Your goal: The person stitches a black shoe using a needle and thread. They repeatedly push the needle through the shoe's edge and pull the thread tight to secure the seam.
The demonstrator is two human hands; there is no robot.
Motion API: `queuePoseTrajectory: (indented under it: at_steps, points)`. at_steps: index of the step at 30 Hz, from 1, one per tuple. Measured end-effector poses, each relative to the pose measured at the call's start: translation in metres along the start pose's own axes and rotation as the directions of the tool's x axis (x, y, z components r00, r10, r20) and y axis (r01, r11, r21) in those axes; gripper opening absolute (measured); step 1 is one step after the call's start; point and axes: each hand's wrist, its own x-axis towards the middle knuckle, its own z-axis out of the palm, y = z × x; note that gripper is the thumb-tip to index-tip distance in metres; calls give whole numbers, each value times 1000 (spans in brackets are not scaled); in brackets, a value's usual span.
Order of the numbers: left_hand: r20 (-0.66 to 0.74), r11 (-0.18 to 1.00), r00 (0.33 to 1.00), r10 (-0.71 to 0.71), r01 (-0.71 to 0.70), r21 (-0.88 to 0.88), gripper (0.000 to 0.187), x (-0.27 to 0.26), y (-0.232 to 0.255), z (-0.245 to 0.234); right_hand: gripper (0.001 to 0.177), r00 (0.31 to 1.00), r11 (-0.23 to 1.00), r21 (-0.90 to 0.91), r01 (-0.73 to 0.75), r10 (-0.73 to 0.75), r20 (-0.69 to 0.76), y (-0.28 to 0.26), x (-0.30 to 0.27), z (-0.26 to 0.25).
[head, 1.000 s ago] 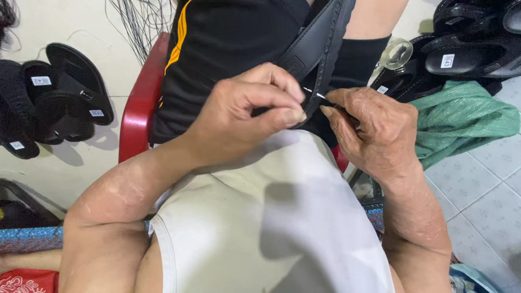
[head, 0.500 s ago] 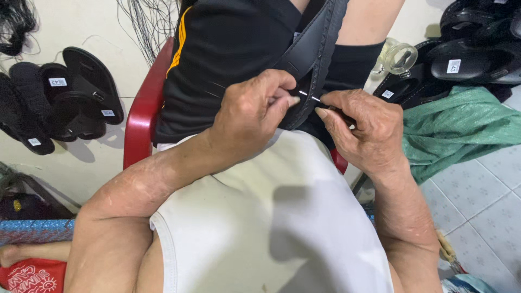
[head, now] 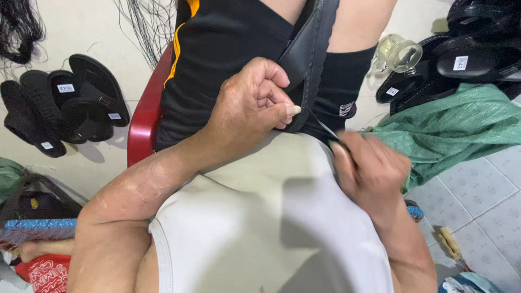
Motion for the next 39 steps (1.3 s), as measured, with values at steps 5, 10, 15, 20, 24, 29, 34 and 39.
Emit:
queuePoseTrajectory:
  at_steps: [5, 10, 15, 20, 24, 29, 34, 39]
  points:
    - [-48, 987, 998, 51, -57, -148, 30, -6, -4, 4, 17, 996, 965, 248, -86, 88, 6, 6, -18, 9]
    - [-196, 966, 971, 136, -174, -191, 28, -23, -5, -11, 40, 950, 908, 369, -198, 271, -156, -1, -5, 56]
    - [104, 634, 745, 659, -625, 456, 14, -26, -11, -14, 22, 963, 607, 752, -256, 223, 148, -12, 38, 44]
    - [189, 536, 635, 749, -748, 391, 24, -12, -20, -9, 32, 951, 385, 879, -282, 230, 205, -16, 12, 29]
    - [293, 271, 699, 652, -576, 771, 11, -20, -32, -17, 21, 906, 332, 923, -195, 422, 39, -3, -6, 53]
    - [220, 662, 775, 593, -624, 414, 12, -21, -21, -21, 24, 981, -143, 989, 28, 194, 1, 17, 24, 56]
    - [180, 873, 855, 486, -486, -47, 20, -26, -13, -24, 24, 996, 63, 996, -67, 66, 62, 3, 53, 40]
    - [167, 839, 823, 544, -531, -115, 16, -19, -11, -21, 2, 980, 551, 833, 55, 132, -152, -24, 70, 33]
